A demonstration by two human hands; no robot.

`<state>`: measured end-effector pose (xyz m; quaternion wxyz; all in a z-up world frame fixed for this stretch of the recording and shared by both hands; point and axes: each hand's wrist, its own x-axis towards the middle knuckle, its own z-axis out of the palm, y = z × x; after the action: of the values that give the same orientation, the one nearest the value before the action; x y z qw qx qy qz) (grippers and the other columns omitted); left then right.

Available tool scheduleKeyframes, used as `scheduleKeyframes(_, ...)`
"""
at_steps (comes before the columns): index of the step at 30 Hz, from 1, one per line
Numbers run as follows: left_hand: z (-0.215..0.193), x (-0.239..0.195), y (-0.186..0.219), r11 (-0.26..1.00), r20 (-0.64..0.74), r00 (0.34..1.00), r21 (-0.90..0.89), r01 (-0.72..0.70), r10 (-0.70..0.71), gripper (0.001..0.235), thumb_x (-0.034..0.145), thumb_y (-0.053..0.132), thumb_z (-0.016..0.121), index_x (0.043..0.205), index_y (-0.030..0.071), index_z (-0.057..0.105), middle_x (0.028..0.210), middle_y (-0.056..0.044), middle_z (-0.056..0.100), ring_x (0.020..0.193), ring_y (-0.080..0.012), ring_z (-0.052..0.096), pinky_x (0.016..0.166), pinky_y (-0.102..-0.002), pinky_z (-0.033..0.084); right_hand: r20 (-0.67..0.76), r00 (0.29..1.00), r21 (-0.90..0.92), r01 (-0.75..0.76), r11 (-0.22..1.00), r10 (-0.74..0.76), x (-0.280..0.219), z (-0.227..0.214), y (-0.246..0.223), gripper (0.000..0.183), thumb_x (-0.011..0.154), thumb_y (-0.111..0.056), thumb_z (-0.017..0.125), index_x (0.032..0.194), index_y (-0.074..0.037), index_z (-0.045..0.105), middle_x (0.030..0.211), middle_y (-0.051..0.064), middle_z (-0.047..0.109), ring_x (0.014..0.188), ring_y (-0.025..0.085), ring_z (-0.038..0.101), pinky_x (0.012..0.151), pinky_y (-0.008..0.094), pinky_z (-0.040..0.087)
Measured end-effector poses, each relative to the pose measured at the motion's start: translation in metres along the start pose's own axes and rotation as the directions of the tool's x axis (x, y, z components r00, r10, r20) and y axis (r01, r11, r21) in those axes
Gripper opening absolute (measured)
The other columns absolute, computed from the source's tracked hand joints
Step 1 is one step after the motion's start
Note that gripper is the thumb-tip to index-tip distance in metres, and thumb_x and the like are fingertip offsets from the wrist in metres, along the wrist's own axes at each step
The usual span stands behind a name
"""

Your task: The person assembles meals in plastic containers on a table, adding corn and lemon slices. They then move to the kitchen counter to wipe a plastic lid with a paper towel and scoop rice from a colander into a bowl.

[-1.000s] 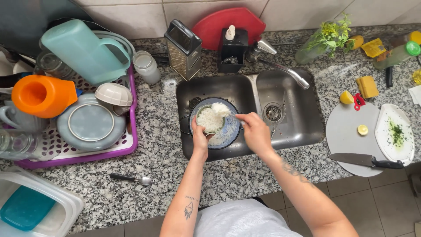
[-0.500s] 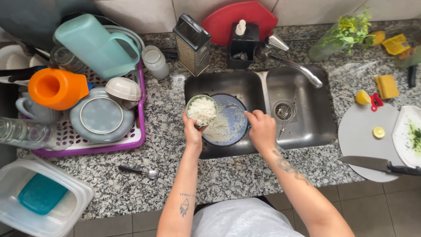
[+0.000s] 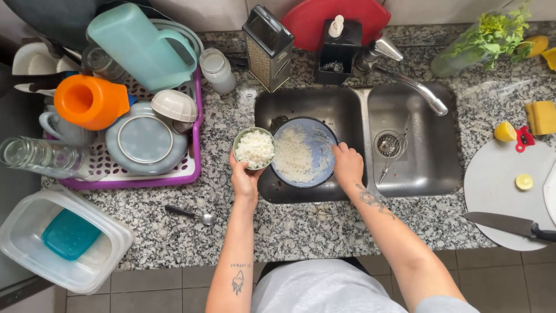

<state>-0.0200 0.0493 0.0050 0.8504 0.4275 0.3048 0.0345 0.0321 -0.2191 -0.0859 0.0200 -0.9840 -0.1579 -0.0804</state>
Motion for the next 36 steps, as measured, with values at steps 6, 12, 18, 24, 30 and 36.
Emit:
scheduleKeyframes(6,-0.001,-0.001,-0.002,1.0,-0.011,1.0,-0.001,0.008,-0.008,0.066,0.081,0.016,0.037,0.145,0.023,0.021,0.139,-0.026,0.024,0.121,-0.0451,0.038,0.096,-0.05,0.047,0.445,0.867,0.225,-0.349,0.91,0.223,-0.01,-0.004,-0.042,0.031,0.076,-0.002,0.052,0.1,-0.013,0.068,0.097,0.009,0.061,0.08,0.035,0.065,0.069,0.044,0.052)
scheduleKeyframes(12,-0.007,0.005,-0.007,1.0,-0.009,1.0,-0.015,0.007,-0.007,0.066,0.08,0.016,0.039,0.144,0.025,0.023,0.139,-0.025,0.026,0.12,-0.0437,0.039,0.096,-0.049,0.048,0.703,0.643,0.455,-0.734,0.504,0.302,-0.008,-0.002,-0.039,0.038,0.083,-0.006,0.045,0.108,-0.021,0.07,0.114,0.007,0.06,0.114,0.033,0.053,0.092,0.043,0.041)
scheduleKeyframes(18,-0.01,0.011,-0.013,1.0,0.01,1.0,-0.007,0.003,-0.003,0.066,0.08,0.016,0.039,0.144,0.025,0.023,0.139,-0.024,0.026,0.12,-0.0431,0.039,0.097,-0.05,0.046,0.665,0.648,0.523,-0.759,0.387,0.372,-0.001,-0.065,-0.042,0.035,0.079,-0.001,0.051,0.105,-0.014,0.072,0.112,0.012,0.062,0.114,0.034,0.052,0.096,0.041,0.038)
scheduleKeyframes(24,-0.001,0.022,-0.032,0.999,0.063,0.997,0.017,0.039,-0.04,0.064,0.081,0.016,0.038,0.142,0.026,0.025,0.139,-0.024,0.026,0.118,-0.0431,0.041,0.096,-0.049,0.047,0.509,0.753,0.588,-0.658,0.471,0.417,0.008,-0.115,-0.025,0.029,0.08,-0.004,0.055,0.1,-0.016,0.073,0.101,0.013,0.064,0.106,0.033,0.056,0.093,0.039,0.041)
scheduleKeyframes(30,0.021,0.024,-0.053,0.994,0.133,0.985,0.028,0.11,-0.112,0.064,0.08,0.014,0.038,0.143,0.024,0.026,0.138,-0.026,0.025,0.115,-0.0446,0.044,0.093,-0.05,0.048,0.381,0.829,0.593,-0.559,0.579,0.41,0.021,-0.171,-0.026,0.029,0.081,-0.007,0.058,0.101,-0.023,0.072,0.096,0.004,0.066,0.098,0.025,0.06,0.088,0.036,0.045)
scheduleKeyframes(36,0.05,0.006,-0.041,0.99,0.248,0.959,0.07,0.122,-0.135,0.063,0.082,0.013,0.037,0.143,0.021,0.023,0.139,-0.03,0.021,0.12,-0.0494,0.039,0.095,-0.052,0.047,0.023,0.971,0.532,-0.212,0.82,0.237,0.005,-0.161,-0.055,0.037,0.084,0.001,0.05,0.11,-0.019,0.066,0.095,0.005,0.062,0.087,0.03,0.063,0.077,0.042,0.05)
